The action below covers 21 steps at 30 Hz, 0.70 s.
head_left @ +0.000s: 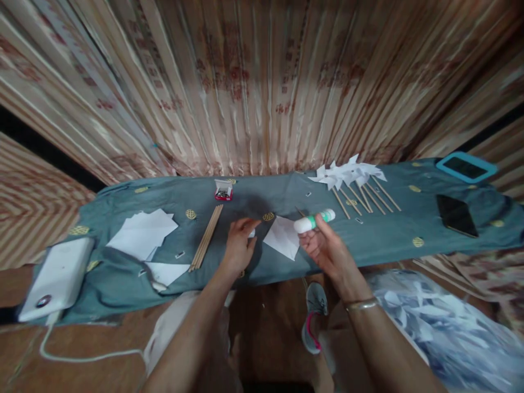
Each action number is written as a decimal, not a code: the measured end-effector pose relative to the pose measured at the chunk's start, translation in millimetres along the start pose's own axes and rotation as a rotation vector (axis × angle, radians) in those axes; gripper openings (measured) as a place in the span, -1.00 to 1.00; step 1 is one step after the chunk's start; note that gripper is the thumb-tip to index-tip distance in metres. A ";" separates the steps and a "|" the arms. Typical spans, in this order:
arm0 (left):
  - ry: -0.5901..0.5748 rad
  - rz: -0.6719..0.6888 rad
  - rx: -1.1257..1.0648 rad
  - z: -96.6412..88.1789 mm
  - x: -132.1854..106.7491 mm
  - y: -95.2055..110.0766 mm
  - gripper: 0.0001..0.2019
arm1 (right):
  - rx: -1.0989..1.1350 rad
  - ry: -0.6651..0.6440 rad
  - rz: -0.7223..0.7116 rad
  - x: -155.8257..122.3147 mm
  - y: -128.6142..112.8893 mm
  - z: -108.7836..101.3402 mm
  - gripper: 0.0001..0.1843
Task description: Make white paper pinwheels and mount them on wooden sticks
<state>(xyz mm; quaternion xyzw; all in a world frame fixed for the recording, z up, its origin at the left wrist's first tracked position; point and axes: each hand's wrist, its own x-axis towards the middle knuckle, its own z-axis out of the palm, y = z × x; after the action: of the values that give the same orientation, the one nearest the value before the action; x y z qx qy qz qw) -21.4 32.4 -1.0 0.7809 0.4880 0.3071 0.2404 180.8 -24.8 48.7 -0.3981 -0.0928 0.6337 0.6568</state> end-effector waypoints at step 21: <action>-0.055 -0.064 0.163 7.5 6.6 -1.3 -0.54 | -0.002 -0.075 0.098 2.5 15.4 7.7 -0.80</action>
<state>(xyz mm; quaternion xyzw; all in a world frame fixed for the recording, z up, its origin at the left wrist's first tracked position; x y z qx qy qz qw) -14.6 38.4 -5.4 0.7899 0.5295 0.2370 0.1990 164.8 -21.3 43.1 -0.3787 -0.0984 0.6795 0.6206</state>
